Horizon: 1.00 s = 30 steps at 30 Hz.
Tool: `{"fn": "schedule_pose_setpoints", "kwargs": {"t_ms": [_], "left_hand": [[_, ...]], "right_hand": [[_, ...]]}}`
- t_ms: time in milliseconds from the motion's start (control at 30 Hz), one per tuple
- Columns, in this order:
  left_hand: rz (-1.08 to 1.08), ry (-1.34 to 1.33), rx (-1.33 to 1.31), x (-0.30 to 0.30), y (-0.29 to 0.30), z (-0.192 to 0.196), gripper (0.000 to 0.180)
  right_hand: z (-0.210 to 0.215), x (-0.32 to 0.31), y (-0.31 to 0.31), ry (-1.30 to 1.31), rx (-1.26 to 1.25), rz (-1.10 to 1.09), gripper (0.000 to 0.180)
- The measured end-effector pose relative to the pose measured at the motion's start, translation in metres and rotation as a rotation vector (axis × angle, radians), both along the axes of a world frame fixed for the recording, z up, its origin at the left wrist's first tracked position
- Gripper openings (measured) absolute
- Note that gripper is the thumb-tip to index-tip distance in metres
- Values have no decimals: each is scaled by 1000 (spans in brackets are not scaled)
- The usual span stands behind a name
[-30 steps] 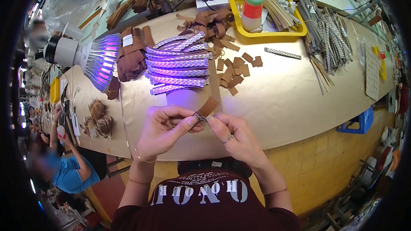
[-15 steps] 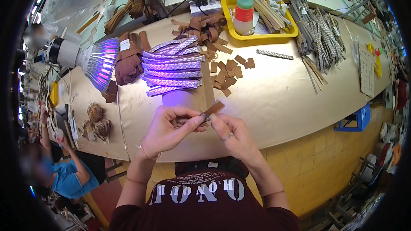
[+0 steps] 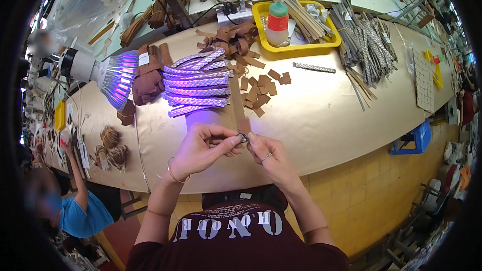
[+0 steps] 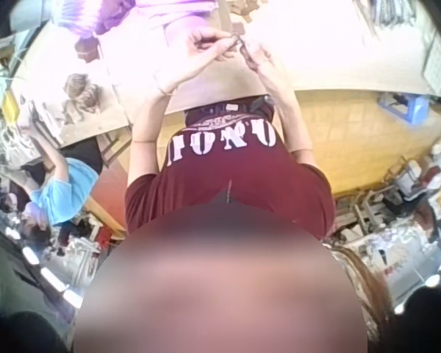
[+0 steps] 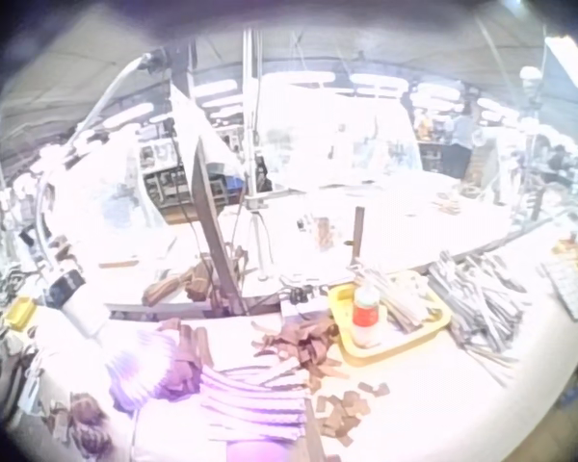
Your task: The person repeatedly measures and cuts braided cords using a utility knife, then wraps each piece around a cardboard tube under a UV lamp. They handle small cardboard pieces and bundles of cords, stacking finished units on the table.
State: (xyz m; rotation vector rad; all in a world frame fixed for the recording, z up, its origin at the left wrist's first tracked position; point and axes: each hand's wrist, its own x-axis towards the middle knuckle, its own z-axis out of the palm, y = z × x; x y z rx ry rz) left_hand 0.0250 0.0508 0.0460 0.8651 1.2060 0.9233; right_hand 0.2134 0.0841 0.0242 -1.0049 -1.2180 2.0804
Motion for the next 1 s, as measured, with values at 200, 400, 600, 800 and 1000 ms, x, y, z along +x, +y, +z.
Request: {"fn": "schedule_pose_setpoints", "kwargs": {"t_ms": [200,400,600,800,1000], "left_hand": [[-11,56,33,2,-6,3,21],[-145,247,128,21,-33,-6,18],[-310,221,-50,51,-72,-31,20],[-361,216,-168,70,-83,-51,23],[-519,381,-178,93,-68,-48,25]], "right_hand": [[-8,1,-9,67,-106,-49,40],[-36,19,0,-194,180,-297,36],[-73,72,23,-985,1080,-450,60],[-115,118,-30,-1336,837,-554,50],[-160,121,-31,-677,1082,-1232,6]]}}
